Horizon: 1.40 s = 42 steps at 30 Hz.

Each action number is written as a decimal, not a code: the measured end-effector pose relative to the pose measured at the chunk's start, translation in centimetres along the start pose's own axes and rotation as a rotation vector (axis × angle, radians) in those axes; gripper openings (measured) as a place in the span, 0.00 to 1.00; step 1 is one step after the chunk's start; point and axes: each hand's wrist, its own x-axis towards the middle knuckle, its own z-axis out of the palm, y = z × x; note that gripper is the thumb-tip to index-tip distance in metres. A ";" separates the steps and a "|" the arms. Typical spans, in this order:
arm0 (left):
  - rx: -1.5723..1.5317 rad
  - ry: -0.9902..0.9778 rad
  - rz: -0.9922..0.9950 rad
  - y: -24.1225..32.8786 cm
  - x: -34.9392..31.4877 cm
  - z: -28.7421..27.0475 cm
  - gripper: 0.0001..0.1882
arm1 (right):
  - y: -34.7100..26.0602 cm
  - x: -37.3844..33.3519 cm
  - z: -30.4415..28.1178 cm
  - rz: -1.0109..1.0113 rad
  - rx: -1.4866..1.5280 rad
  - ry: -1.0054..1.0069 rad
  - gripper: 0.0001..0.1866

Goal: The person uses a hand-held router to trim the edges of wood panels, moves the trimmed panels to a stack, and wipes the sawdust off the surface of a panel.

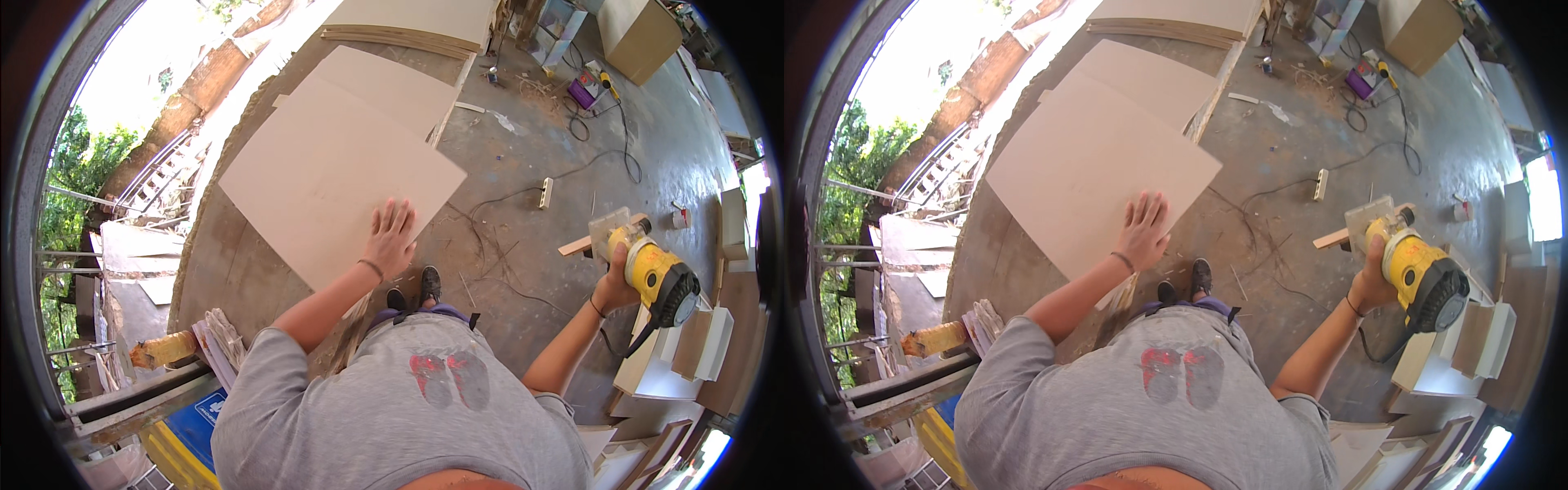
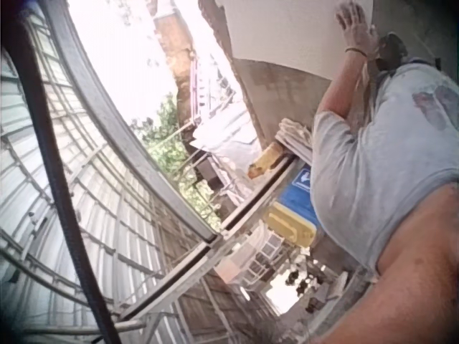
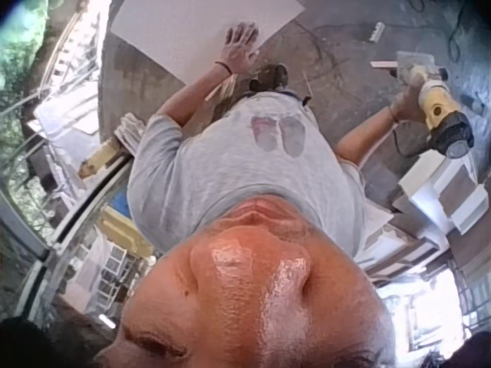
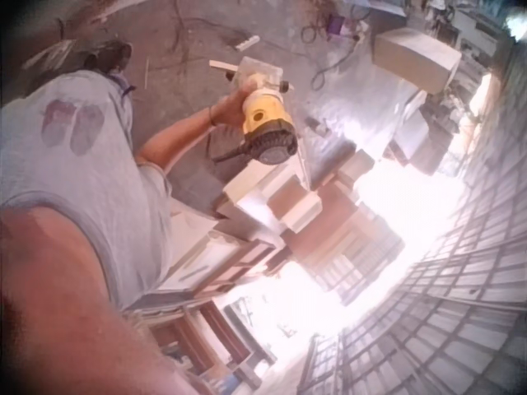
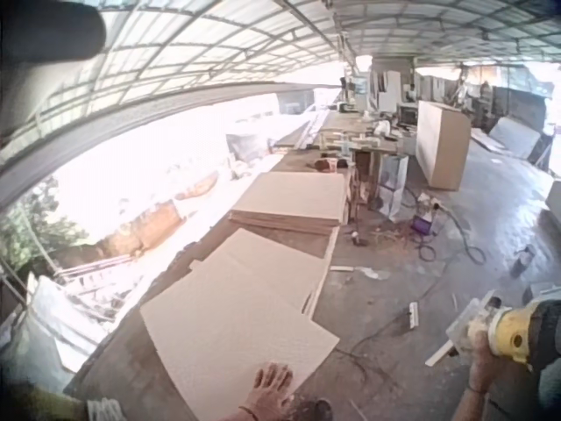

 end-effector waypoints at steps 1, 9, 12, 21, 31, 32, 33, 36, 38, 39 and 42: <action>0.010 -0.042 0.051 -0.7 -1.7 -0.4 0.38 | 0.0 -0.2 0.6 -0.012 0.014 0.012 0.38; 0.037 -0.285 0.442 -11.0 -11.3 -5.0 0.34 | 0.6 -0.8 2.2 0.065 0.137 -0.136 0.42; -0.084 -0.228 0.454 -12.2 -10.1 -8.4 0.30 | 0.3 -0.8 2.1 0.076 0.132 -0.169 0.38; 0.019 0.301 -0.082 -3.3 21.0 -1.9 0.30 | 1.9 -2.8 0.7 0.252 0.141 -0.182 0.41; 0.243 0.132 -0.103 -6.6 31.0 2.3 0.24 | 3.2 -3.2 -5.2 0.259 -0.091 -0.139 0.42; 0.253 0.154 -0.128 -7.1 31.3 2.2 0.24 | 3.2 -3.1 -5.4 0.265 -0.106 -0.122 0.41; 0.207 0.146 -0.169 -7.8 32.1 1.6 0.23 | 3.1 -3.0 -5.4 0.272 -0.118 -0.101 0.40; 0.085 0.154 -0.165 -8.2 32.4 -0.8 0.21 | 3.3 -2.6 -5.7 0.196 -0.157 -0.145 0.37; 0.030 0.219 0.008 -6.4 31.2 -3.2 0.21 | 3.3 -2.4 -6.1 0.161 -0.177 -0.173 0.37; 0.005 0.115 0.090 -5.7 29.4 -2.8 0.22 | 3.3 -2.5 -6.0 0.162 -0.169 -0.176 0.36; -0.032 -0.262 0.244 -1.1 20.3 -3.2 0.31 | 3.4 -2.7 -5.7 0.152 -0.156 -0.171 0.36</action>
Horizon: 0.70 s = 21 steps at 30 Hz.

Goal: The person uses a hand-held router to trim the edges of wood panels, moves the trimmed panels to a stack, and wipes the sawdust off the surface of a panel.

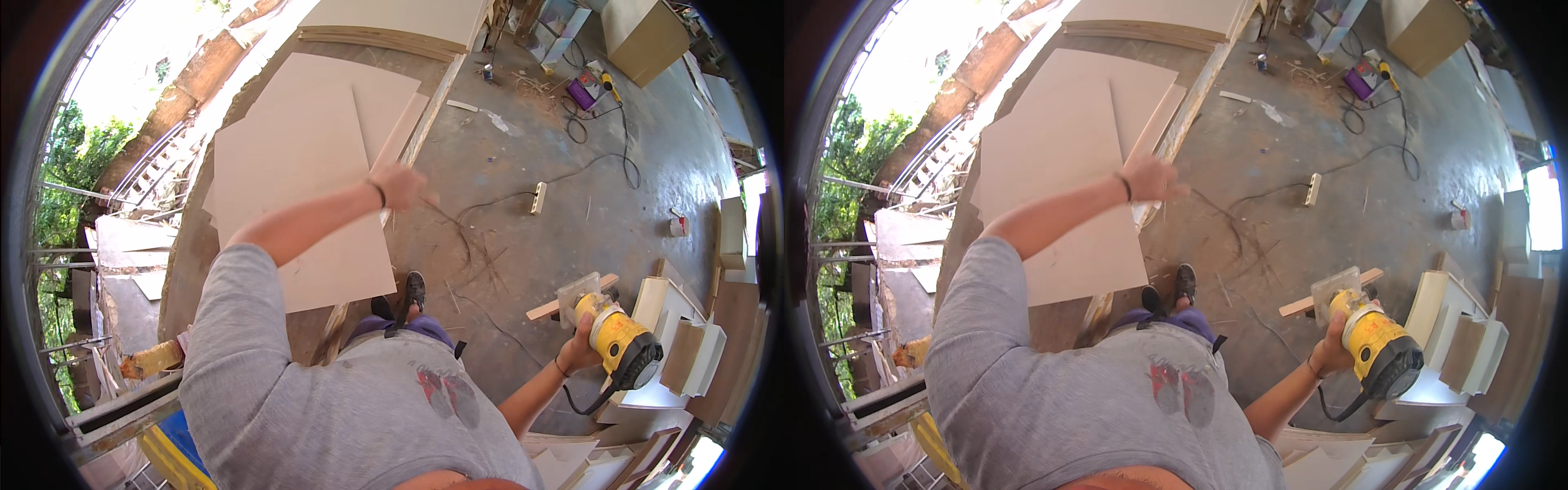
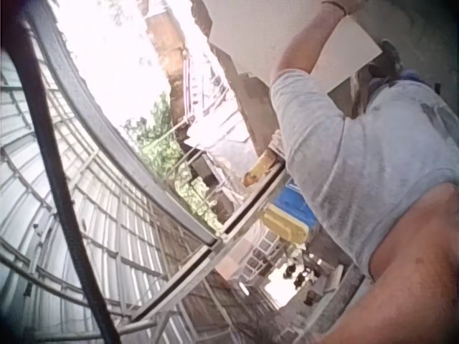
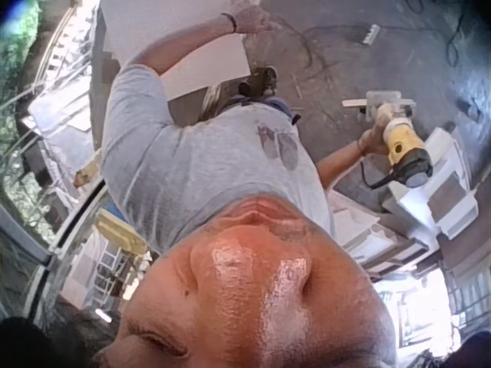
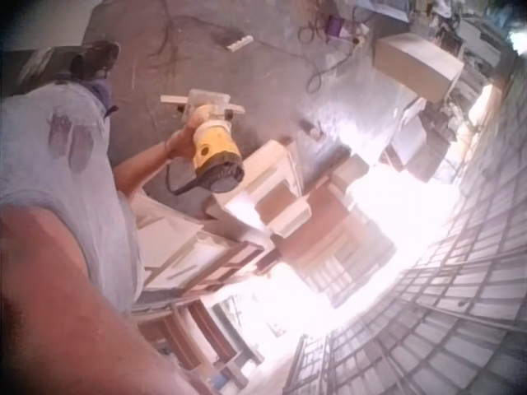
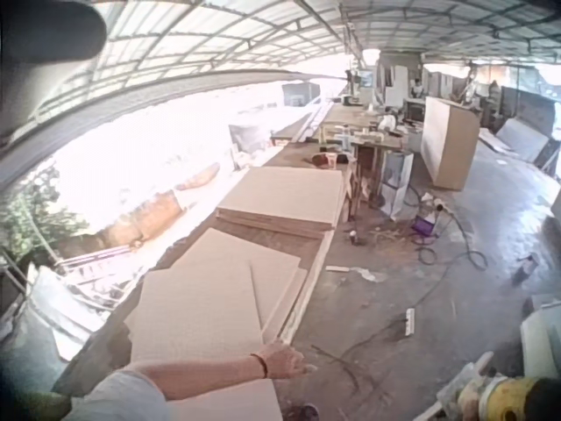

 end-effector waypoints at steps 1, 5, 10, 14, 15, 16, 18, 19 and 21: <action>0.035 -0.082 0.001 1.5 -3.0 1.0 0.32 | -0.1 -0.1 0.2 -0.001 0.015 -0.013 0.36; 0.078 -0.157 0.030 4.6 -8.4 3.2 0.30 | -1.0 0.0 1.0 0.063 0.055 -0.020 0.36; -0.042 -0.055 0.103 6.4 -10.4 4.2 0.26 | -1.9 -0.5 1.0 0.022 0.127 -0.007 0.37; -0.018 -0.081 0.342 8.1 -14.4 6.7 0.23 | -3.3 -2.0 0.7 0.040 0.208 -0.037 0.39; -0.021 -0.084 0.420 8.4 -15.3 6.9 0.23 | -3.5 -2.4 0.6 0.038 0.214 -0.042 0.39; -0.025 -0.088 0.496 8.6 -16.3 6.9 0.22 | -3.7 -2.7 0.5 0.040 0.215 -0.053 0.39; 0.021 -0.184 0.571 8.8 -18.1 5.7 0.19 | -3.9 -3.6 0.2 0.049 0.209 -0.072 0.39; -0.019 0.016 0.530 8.2 -19.3 6.0 0.22 | -4.2 -4.0 0.1 0.045 0.221 -0.074 0.39; -0.148 0.301 0.292 5.7 -23.2 7.7 0.34 | -5.0 -4.8 0.1 0.039 0.238 -0.079 0.39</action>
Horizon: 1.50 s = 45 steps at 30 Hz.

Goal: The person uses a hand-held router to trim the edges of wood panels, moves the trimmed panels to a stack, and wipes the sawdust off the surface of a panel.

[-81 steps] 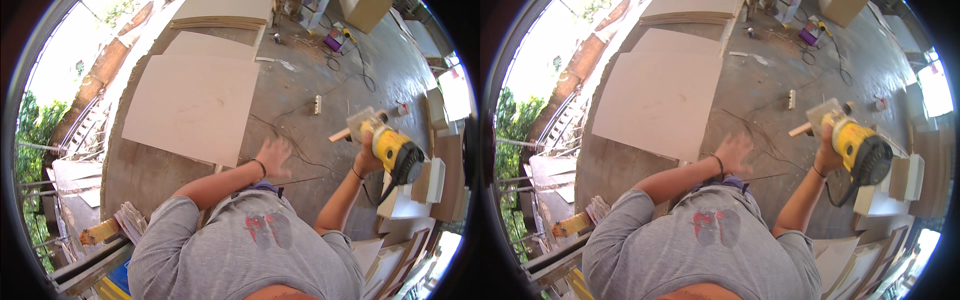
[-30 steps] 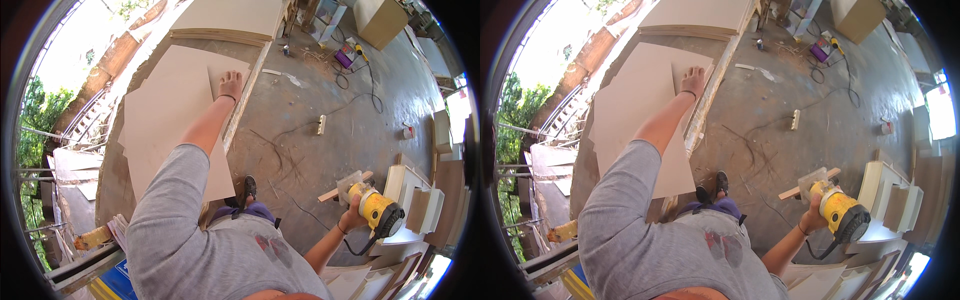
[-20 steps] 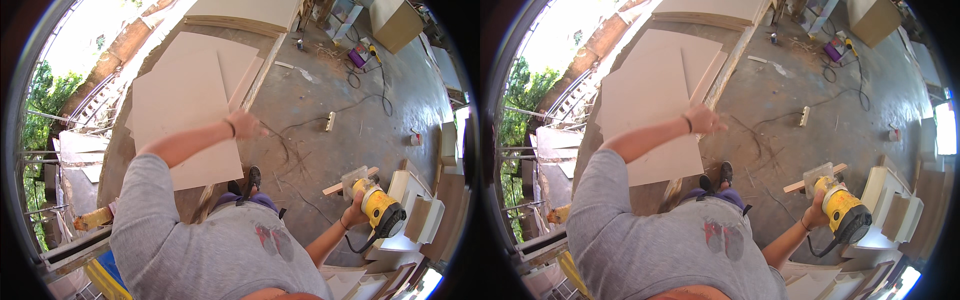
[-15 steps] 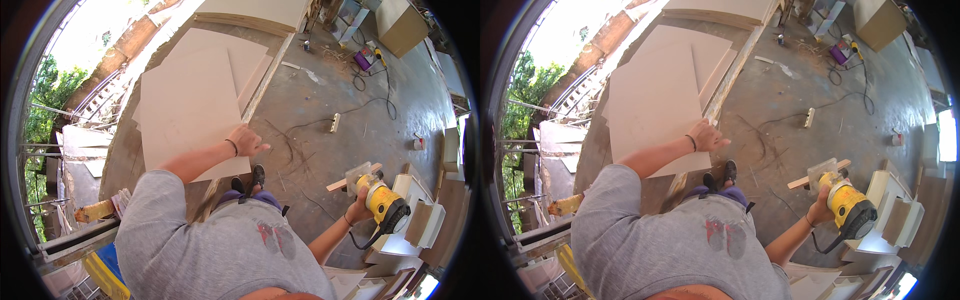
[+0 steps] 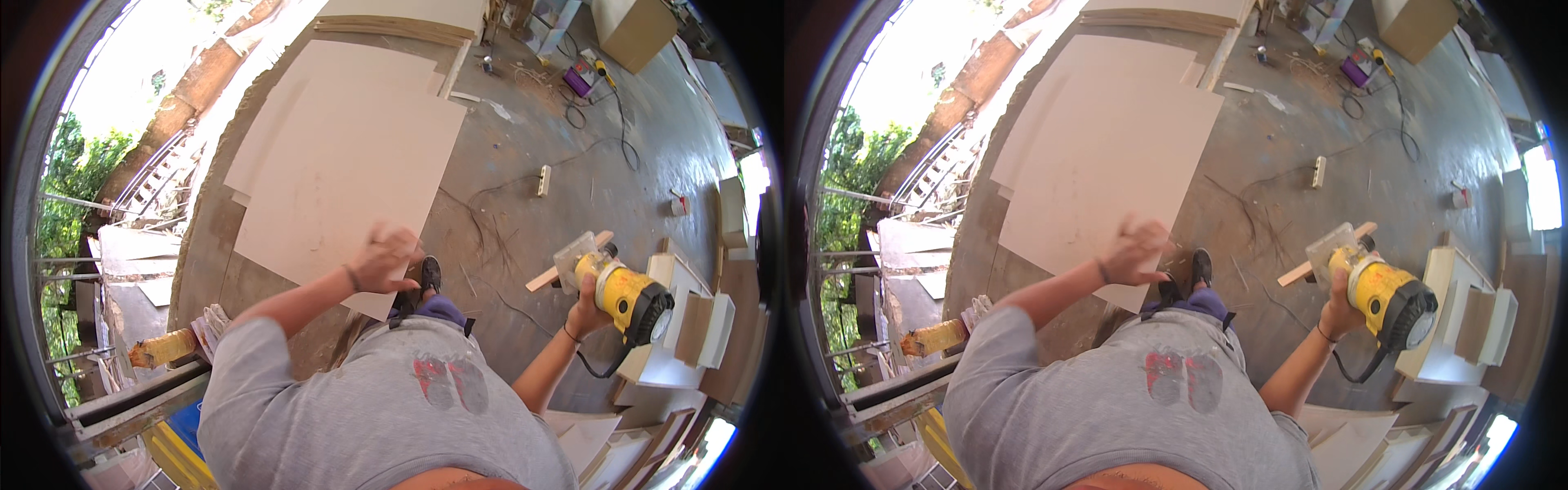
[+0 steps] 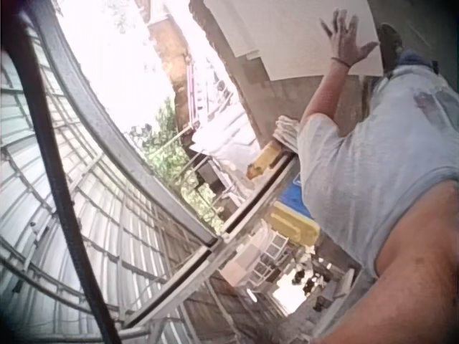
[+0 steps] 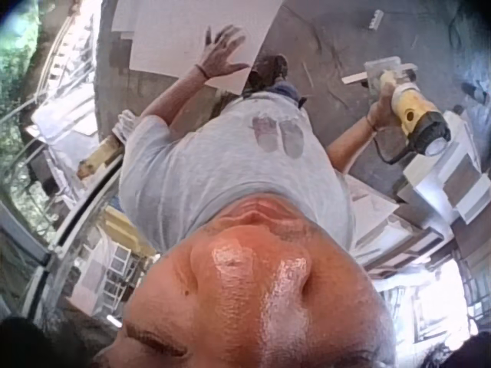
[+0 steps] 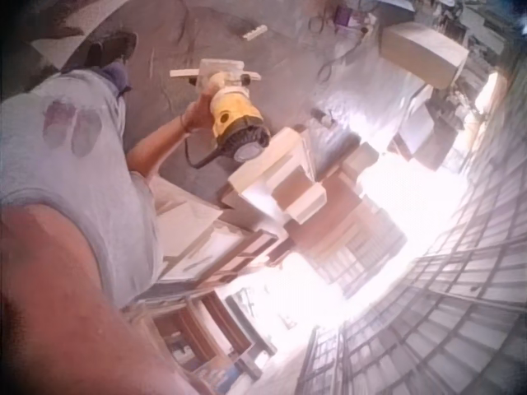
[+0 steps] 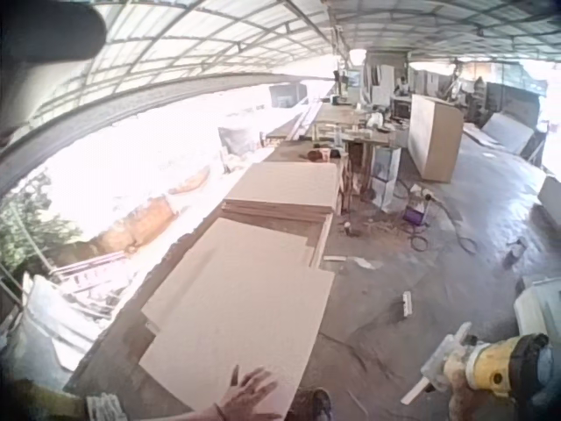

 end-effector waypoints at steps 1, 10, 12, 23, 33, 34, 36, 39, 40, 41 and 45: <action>0.013 0.055 -0.138 -0.4 -2.6 -0.7 0.39 | -0.2 -0.5 0.1 0.029 0.043 0.016 0.40; 0.302 -0.033 -0.371 -1.6 -16.5 -3.3 0.50 | -1.5 -1.7 2.8 0.038 0.167 -0.072 0.43; 0.337 0.040 -0.370 -2.4 -15.9 -2.8 0.47 | -1.8 -1.9 3.3 0.065 0.151 -0.101 0.42; 0.305 0.017 -0.455 -7.5 -9.4 -3.2 0.49 | -1.6 -4.6 11.0 0.091 0.146 -0.490 0.30; 0.263 -0.055 -0.545 -6.6 -5.1 -4.7 0.57 | -0.7 -8.9 18.7 0.044 0.097 -0.840 0.24; 0.262 -0.038 -0.536 -6.7 -5.3 -4.5 0.57 | -0.9 -9.3 19.2 0.040 0.108 -0.846 0.23; 0.260 -0.044 -0.542 -6.7 -5.2 -4.6 0.56 | -1.4 -9.4 19.8 0.053 0.095 -0.892 0.23; 0.255 -0.036 -0.537 -6.7 -5.2 -4.5 0.56 | -1.5 -9.8 20.3 0.040 0.088 -0.897 0.23; 0.254 -0.029 -0.536 -6.7 -5.2 -4.4 0.56 | -1.7 -9.9 20.5 0.047 0.089 -0.891 0.23; 0.254 -0.022 -0.531 -6.7 -5.2 -4.3 0.55 | -1.9 -9.9 20.6 0.054 0.089 -0.886 0.23; 0.257 -0.005 -0.516 -6.9 -5.5 -4.1 0.55 | -1.3 -10.6 21.0 0.080 0.090 -0.825 0.24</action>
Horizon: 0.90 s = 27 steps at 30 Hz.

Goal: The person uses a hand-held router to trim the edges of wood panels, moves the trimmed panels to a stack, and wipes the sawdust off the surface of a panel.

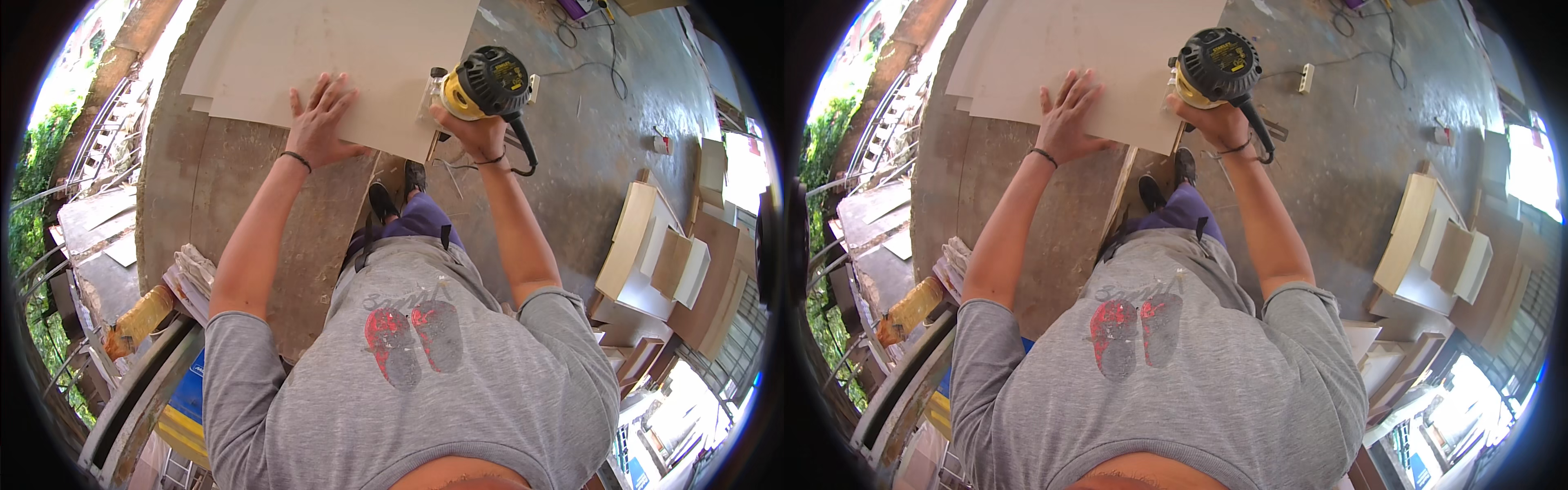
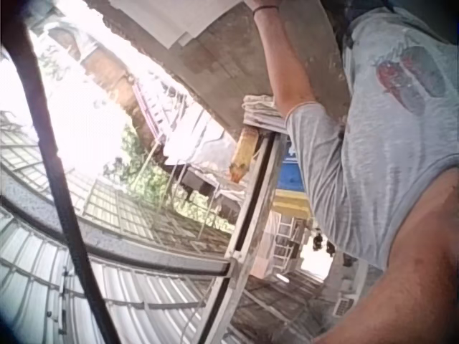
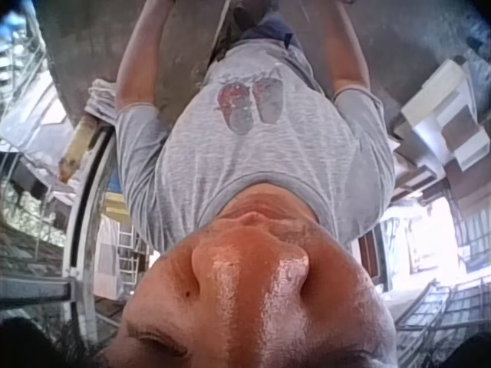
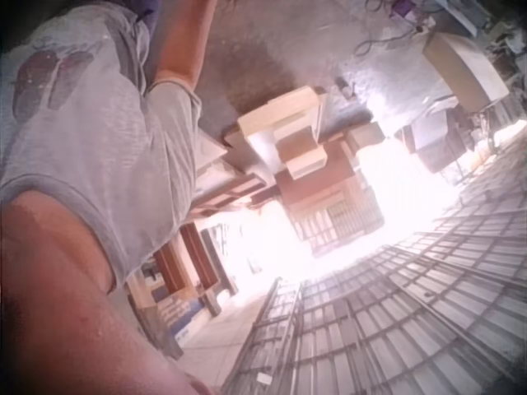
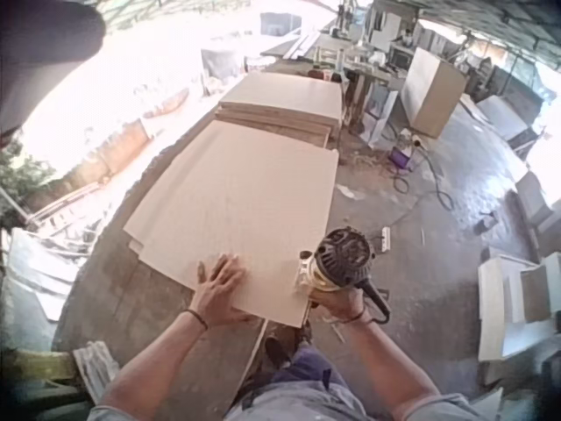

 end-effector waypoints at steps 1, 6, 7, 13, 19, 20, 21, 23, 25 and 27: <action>-0.002 0.003 0.000 0.0 0.0 0.0 0.55 | 0.0 0.0 0.1 0.008 0.016 0.010 0.24; 0.003 -0.017 -0.013 0.4 0.2 -0.3 0.54 | -0.6 -0.1 0.6 0.009 -0.010 0.024 0.24; 0.003 -0.019 -0.015 0.4 0.2 -0.4 0.54 | -0.6 -0.2 0.7 -0.001 0.001 0.023 0.24; 0.017 -0.022 -0.014 0.4 0.2 -0.4 0.54 | -0.8 -0.3 1.7 -0.030 0.017 0.030 0.25; 0.023 -0.016 -0.008 0.4 0.3 -0.5 0.54 | -1.2 -0.5 2.4 -0.086 -0.034 0.023 0.25; 0.026 -0.014 -0.006 0.4 0.3 -0.4 0.54 | -1.1 -0.5 2.4 -0.081 -0.028 0.025 0.25; 0.030 -0.012 -0.006 0.4 0.3 -0.3 0.54 | -1.1 -0.6 2.6 -0.076 -0.021 0.025 0.25; 0.035 -0.011 -0.006 0.4 0.3 -0.2 0.54 | -1.6 -0.7 2.8 -0.067 -0.034 0.022 0.24; 0.037 -0.010 -0.003 0.4 0.4 -0.2 0.54 | -2.0 -1.0 3.0 -0.056 -0.032 0.029 0.24; 0.042 -0.018 -0.004 0.4 0.4 -0.3 0.54 | -2.2 -1.2 3.3 -0.043 -0.007 0.042 0.24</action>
